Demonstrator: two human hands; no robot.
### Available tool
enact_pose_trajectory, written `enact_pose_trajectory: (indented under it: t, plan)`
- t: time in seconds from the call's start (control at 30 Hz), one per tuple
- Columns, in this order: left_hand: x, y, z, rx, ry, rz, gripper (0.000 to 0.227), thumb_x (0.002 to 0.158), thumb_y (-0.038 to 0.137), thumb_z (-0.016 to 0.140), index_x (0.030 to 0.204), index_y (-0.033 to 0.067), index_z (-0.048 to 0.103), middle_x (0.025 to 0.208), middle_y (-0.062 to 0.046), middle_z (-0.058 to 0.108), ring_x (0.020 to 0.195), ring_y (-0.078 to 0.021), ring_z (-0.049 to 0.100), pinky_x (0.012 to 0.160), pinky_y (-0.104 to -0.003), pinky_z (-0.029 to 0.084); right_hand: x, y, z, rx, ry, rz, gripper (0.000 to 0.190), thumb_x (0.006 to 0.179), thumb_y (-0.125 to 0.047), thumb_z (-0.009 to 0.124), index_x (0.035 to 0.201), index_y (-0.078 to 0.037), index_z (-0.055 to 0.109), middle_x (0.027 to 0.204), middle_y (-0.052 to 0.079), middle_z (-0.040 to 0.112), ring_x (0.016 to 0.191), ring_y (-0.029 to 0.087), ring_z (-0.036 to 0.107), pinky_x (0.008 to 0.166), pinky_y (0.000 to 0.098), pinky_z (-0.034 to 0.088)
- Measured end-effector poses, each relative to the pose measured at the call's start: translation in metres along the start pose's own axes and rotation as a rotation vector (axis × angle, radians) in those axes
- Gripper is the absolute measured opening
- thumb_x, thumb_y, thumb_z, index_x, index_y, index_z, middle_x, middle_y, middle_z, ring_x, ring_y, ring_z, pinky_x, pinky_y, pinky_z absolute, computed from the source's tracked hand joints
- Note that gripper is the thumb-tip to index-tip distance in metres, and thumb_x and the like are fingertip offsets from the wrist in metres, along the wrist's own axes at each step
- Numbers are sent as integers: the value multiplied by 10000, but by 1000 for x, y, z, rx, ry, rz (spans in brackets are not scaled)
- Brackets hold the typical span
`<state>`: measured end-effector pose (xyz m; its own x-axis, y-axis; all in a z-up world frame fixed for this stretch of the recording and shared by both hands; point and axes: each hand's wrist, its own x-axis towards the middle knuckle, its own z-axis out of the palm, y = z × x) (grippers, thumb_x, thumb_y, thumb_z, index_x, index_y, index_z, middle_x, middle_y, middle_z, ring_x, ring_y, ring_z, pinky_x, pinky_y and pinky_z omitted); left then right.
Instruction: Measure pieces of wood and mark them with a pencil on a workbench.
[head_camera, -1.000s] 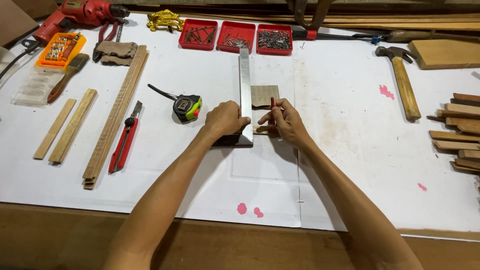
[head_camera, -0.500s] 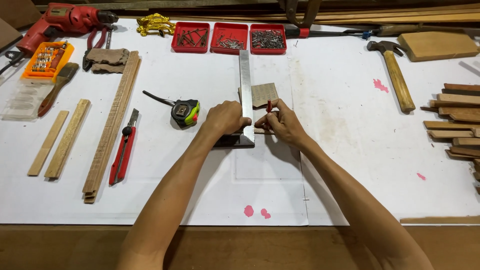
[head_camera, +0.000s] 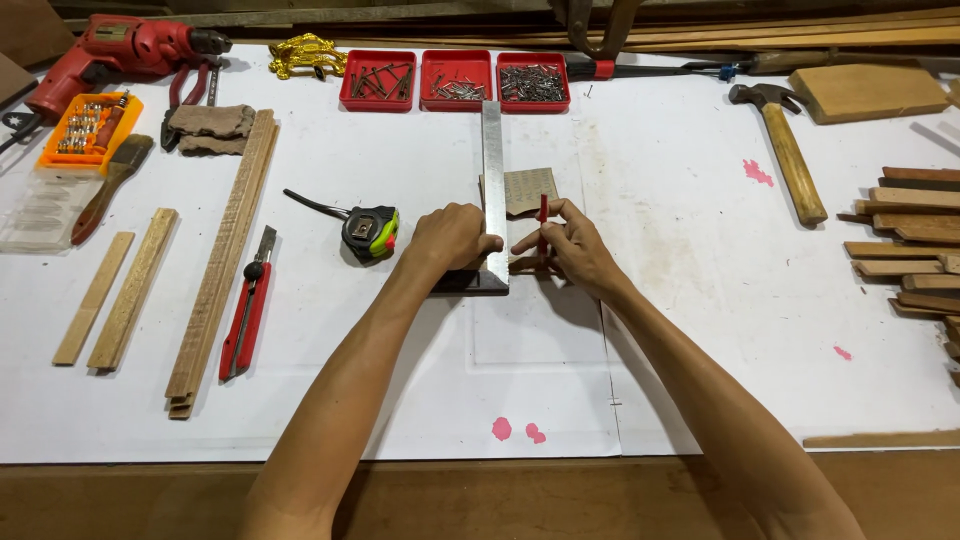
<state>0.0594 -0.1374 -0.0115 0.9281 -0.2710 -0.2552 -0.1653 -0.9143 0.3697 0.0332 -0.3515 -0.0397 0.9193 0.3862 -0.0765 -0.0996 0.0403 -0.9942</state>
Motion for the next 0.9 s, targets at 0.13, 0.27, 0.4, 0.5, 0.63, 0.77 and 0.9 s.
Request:
enact_pose_trajectory:
  t: [0.13,0.27,0.4,0.5,0.63,0.77,0.9]
  plan:
    - [5,-2,1,-13,-30,-10,400,868,489,737,822,92,761,816,-94,767,790,-267,739,747,-424,570,1,11,-5,-141,-9,-68,232,1060,-156,361,1248,-45,441,972,173,769,795,187,771,720,298,682]
    - [8,-4,3,3,-28,8,412,872,505,728,877,95,767,876,-102,767,839,-273,734,775,-433,565,-1,12,-8,-237,110,-89,220,1053,-129,486,1247,-28,464,938,180,774,673,165,683,606,315,593]
    - [12,-6,6,12,-41,4,417,880,511,719,901,98,767,895,-103,767,851,-279,734,783,-438,573,3,23,-18,-197,49,-182,208,992,-68,597,1167,-27,492,933,136,773,775,126,753,688,283,649]
    - [10,-5,5,5,-49,-1,412,888,507,712,905,100,770,895,-99,769,854,-280,733,793,-440,565,-5,12,-7,-366,65,-137,134,966,-80,686,1025,1,596,865,153,767,684,175,711,581,328,621]
    - [9,-6,6,-46,-66,-22,389,872,505,705,925,125,768,879,-76,783,849,-250,754,799,-426,572,-6,18,-2,-461,93,-133,132,961,-120,658,989,-28,567,826,133,778,740,177,773,624,316,648]
    - [8,-6,3,-37,-62,-5,395,881,501,708,947,116,761,900,-83,774,873,-271,738,810,-443,561,-5,26,-3,-545,68,-282,137,968,-127,665,1002,-34,570,873,122,783,838,187,790,748,311,670]
    - [7,-7,1,-21,-54,15,399,887,497,712,950,105,755,921,-100,769,893,-291,732,821,-453,558,-5,22,1,-612,92,-248,148,961,-147,677,1005,-48,575,876,129,790,828,202,793,741,324,666]
